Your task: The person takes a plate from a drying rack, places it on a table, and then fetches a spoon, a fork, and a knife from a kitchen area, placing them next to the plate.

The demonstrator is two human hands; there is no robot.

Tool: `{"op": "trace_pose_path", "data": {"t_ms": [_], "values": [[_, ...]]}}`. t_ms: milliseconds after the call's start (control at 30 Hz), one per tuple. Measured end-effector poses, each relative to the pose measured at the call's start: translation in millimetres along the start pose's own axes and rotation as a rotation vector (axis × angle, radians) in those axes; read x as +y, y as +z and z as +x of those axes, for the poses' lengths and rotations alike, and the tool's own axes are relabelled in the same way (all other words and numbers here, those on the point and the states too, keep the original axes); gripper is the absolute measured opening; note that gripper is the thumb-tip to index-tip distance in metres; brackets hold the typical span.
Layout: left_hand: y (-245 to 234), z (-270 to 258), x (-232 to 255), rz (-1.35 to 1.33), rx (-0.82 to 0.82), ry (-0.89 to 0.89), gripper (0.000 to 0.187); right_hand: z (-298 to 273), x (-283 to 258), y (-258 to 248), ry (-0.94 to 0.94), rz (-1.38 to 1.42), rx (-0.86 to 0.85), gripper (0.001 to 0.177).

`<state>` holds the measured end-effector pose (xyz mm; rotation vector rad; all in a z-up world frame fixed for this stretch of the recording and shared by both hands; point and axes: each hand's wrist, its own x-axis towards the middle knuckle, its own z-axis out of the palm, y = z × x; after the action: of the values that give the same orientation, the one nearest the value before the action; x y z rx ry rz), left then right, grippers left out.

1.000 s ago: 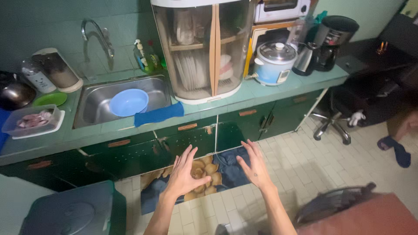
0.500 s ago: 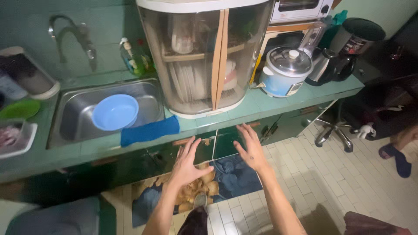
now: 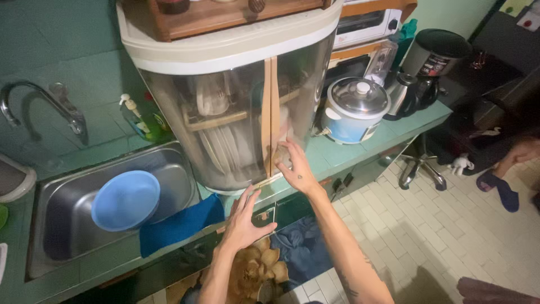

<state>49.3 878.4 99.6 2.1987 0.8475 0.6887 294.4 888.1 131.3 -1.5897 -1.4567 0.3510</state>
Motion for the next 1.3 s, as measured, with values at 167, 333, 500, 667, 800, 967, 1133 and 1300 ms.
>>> {"op": "trace_pose_path", "data": {"t_ms": [167,333,500,667,800,967,1133,1300], "values": [[-2,13,9,0.027,-0.008,-0.095,0.100,22,13,7,-0.128,-0.040,0.026,0.057],[10,17,17,0.002,0.012,-0.139,0.099,33,30,13,-0.065,0.101,-0.059,0.054],[31,16,24,0.052,0.081,-0.121,0.102,45,58,22,-0.285,0.076,-0.015,0.046],[52,11,31,0.071,0.082,-0.149,0.102,36,69,0,-0.221,0.182,-0.106,0.042],[69,15,29,0.144,0.143,-0.010,0.104,11,46,-47,-0.108,0.319,-0.177,0.038],[90,31,27,0.160,0.157,-0.024,0.107,-25,24,-115,0.331,0.358,-0.208,0.031],[108,41,49,0.172,0.207,0.039,0.104,-49,61,-149,-0.031,0.262,-0.063,0.037],[118,49,69,0.214,0.216,0.031,0.101,-60,79,-168,0.035,0.198,0.038,0.040]]}}
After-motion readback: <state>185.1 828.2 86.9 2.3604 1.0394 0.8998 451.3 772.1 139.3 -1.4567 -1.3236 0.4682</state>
